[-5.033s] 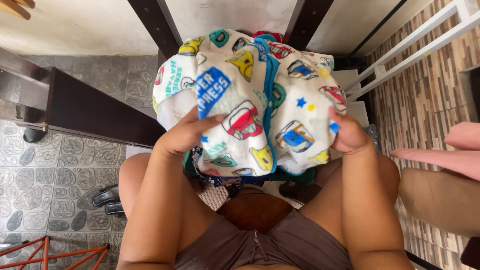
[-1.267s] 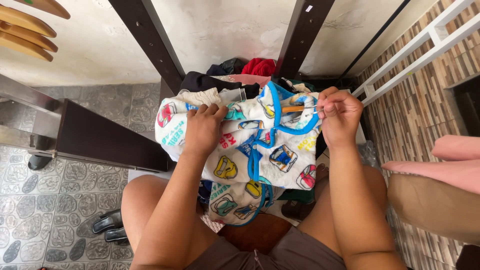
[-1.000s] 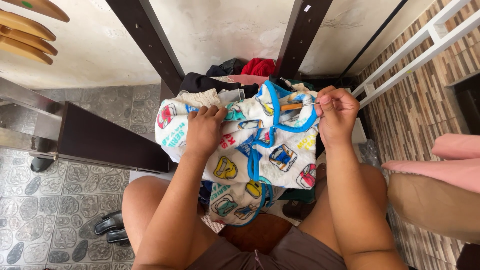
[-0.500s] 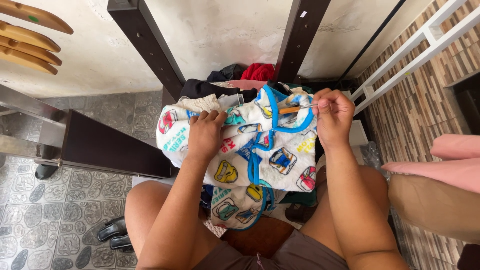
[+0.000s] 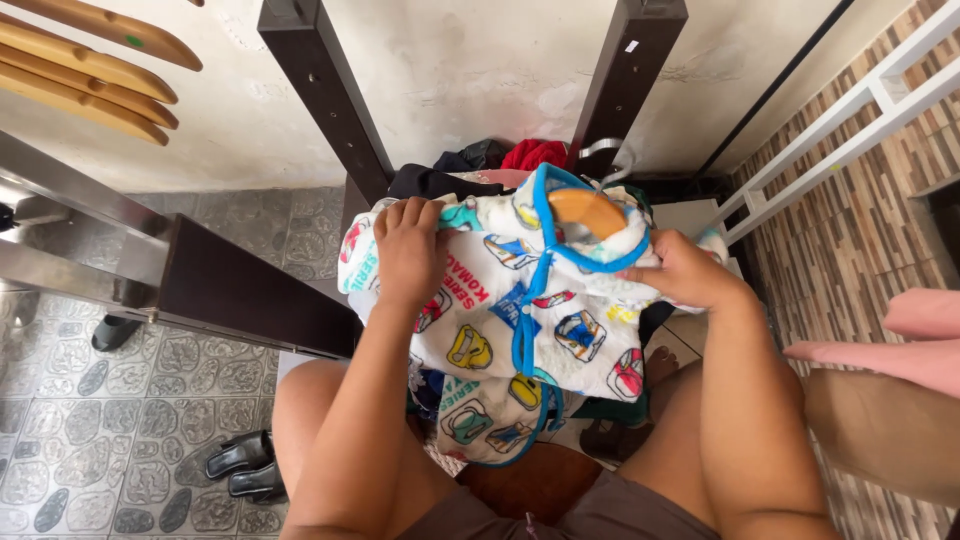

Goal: Organizing a pile of clothes by placing them on wooden hangers and hanging them on a metal rack, including zipping up a jacket.

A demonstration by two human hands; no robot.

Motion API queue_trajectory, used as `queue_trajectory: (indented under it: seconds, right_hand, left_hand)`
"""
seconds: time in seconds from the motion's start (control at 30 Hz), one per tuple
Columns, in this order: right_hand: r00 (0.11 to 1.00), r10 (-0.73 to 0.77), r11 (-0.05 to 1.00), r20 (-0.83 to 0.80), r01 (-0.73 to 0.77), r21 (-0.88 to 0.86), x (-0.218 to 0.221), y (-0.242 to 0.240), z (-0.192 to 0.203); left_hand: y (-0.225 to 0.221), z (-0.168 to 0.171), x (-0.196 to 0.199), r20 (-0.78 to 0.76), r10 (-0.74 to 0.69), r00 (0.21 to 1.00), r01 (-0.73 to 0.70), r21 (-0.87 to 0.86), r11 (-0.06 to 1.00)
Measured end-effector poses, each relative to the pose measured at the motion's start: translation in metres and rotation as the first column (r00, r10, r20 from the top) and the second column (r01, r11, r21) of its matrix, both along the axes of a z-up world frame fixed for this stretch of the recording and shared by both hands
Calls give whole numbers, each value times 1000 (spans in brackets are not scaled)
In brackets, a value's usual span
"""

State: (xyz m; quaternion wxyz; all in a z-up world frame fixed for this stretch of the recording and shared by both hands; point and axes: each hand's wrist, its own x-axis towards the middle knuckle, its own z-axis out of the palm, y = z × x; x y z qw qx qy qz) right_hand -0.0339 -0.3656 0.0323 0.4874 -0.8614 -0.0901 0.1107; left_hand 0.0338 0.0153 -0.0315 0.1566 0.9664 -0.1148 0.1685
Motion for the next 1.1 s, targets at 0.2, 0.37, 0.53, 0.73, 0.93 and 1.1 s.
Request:
queue_trajectory:
  seconds: [0.2, 0.37, 0.53, 0.73, 0.93, 1.1]
  right_hand:
    - [972, -128, 977, 200, 88, 196, 21, -32, -11]
    - [905, -348, 896, 246, 244, 371, 13, -50, 69]
    - [810, -500, 831, 307, 350, 432, 1, -66, 134]
    - [706, -605, 773, 369, 407, 487, 15, -89, 174]
    - [517, -826, 521, 224, 551, 651, 44, -90, 183]
    - [357, -829, 557, 430, 592, 583, 120, -132, 164]
  left_hand:
    - [-70, 67, -21, -57, -36, 998, 14, -348, 938]
    - [-127, 125, 5, 75, -264, 962, 269, -444, 855]
    - [-204, 169, 43, 184, -394, 901, 431, -490, 758]
    - [-298, 197, 85, 203, -521, 829, 528, -590, 611]
    - [-380, 194, 121, 62, -729, 682, 537, -720, 441]
    - [-374, 221, 122, 51, -856, 515, 365, -916, 165]
